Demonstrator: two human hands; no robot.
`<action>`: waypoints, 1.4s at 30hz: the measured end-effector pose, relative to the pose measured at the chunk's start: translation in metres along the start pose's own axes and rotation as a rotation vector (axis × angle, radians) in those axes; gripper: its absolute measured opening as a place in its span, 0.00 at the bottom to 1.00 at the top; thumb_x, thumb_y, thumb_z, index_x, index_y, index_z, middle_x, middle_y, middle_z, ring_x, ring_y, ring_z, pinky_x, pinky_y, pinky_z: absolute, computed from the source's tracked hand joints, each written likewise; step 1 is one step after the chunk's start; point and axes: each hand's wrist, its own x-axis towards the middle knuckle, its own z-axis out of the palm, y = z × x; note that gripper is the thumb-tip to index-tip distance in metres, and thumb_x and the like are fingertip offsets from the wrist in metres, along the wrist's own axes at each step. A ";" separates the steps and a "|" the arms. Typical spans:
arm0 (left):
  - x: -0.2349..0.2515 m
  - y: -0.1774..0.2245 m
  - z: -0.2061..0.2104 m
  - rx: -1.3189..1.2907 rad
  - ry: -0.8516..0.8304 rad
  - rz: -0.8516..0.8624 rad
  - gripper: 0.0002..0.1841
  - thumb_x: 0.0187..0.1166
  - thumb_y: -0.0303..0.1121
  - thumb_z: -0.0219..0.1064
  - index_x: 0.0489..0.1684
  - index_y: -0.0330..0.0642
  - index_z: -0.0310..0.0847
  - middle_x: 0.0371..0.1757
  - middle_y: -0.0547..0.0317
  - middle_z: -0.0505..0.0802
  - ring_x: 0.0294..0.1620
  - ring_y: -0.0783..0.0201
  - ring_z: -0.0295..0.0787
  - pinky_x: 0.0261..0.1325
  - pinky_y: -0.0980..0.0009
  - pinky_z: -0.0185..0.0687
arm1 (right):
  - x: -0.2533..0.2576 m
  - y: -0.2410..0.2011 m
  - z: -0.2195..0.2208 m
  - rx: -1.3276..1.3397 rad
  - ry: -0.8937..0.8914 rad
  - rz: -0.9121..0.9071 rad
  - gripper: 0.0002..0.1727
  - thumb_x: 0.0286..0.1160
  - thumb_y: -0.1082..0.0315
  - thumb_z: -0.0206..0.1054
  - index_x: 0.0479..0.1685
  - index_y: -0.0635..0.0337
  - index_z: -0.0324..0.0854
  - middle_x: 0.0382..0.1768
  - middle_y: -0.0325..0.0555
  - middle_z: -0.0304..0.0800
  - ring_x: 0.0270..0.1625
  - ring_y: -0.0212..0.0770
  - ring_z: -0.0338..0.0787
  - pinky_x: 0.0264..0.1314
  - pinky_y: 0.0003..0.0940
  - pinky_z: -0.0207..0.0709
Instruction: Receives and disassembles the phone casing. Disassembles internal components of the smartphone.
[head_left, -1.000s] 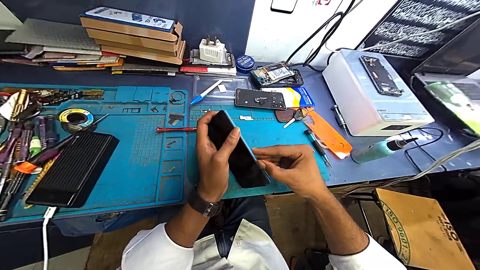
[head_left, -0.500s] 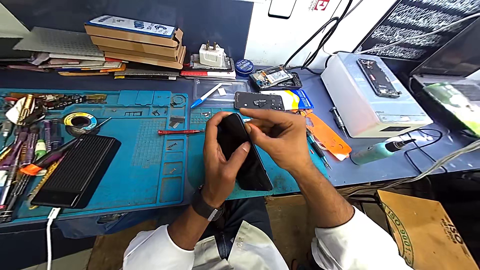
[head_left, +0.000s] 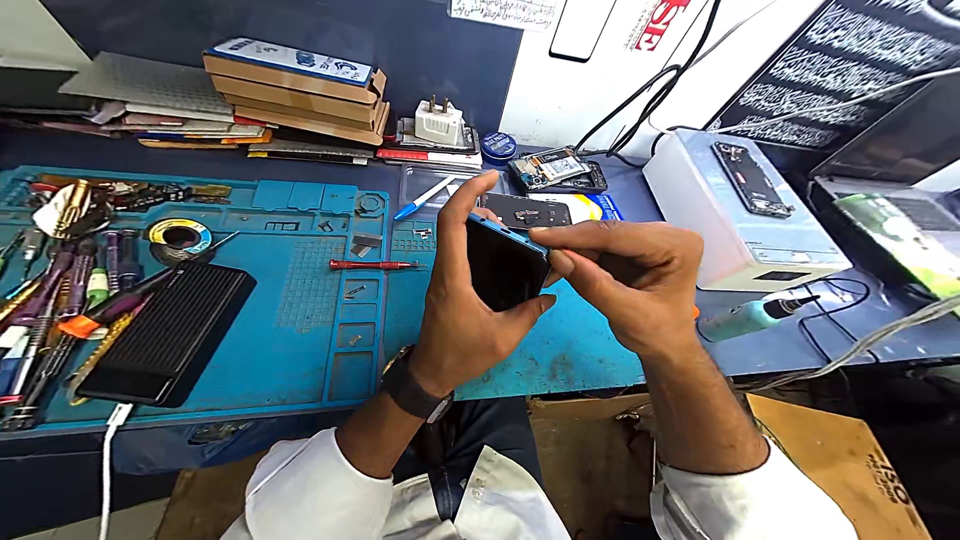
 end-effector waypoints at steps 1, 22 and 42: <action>-0.001 -0.001 0.000 0.014 -0.013 0.011 0.60 0.53 0.22 0.86 0.91 0.38 0.45 0.62 0.49 0.78 0.57 0.59 0.86 0.51 0.66 0.93 | -0.002 -0.002 -0.003 0.004 -0.020 0.011 0.12 0.77 0.78 0.67 0.53 0.75 0.88 0.45 0.47 0.97 0.39 0.27 0.93 0.45 0.23 0.90; -0.006 -0.006 0.008 0.103 -0.117 0.041 0.55 0.51 0.27 0.87 0.85 0.33 0.54 0.69 0.50 0.81 0.67 0.59 0.84 0.67 0.61 0.88 | -0.005 -0.021 -0.039 -0.027 -0.209 0.163 0.08 0.70 0.77 0.73 0.45 0.69 0.92 0.44 0.43 0.99 0.39 0.28 0.96 0.45 0.22 0.93; -0.009 0.005 0.024 0.275 -0.151 0.154 0.52 0.51 0.31 0.86 0.84 0.31 0.60 0.74 0.46 0.81 0.75 0.57 0.79 0.76 0.62 0.81 | 0.007 -0.040 -0.042 -0.111 -0.239 0.339 0.15 0.64 0.77 0.74 0.53 0.65 0.91 0.43 0.38 0.98 0.37 0.27 0.95 0.40 0.21 0.92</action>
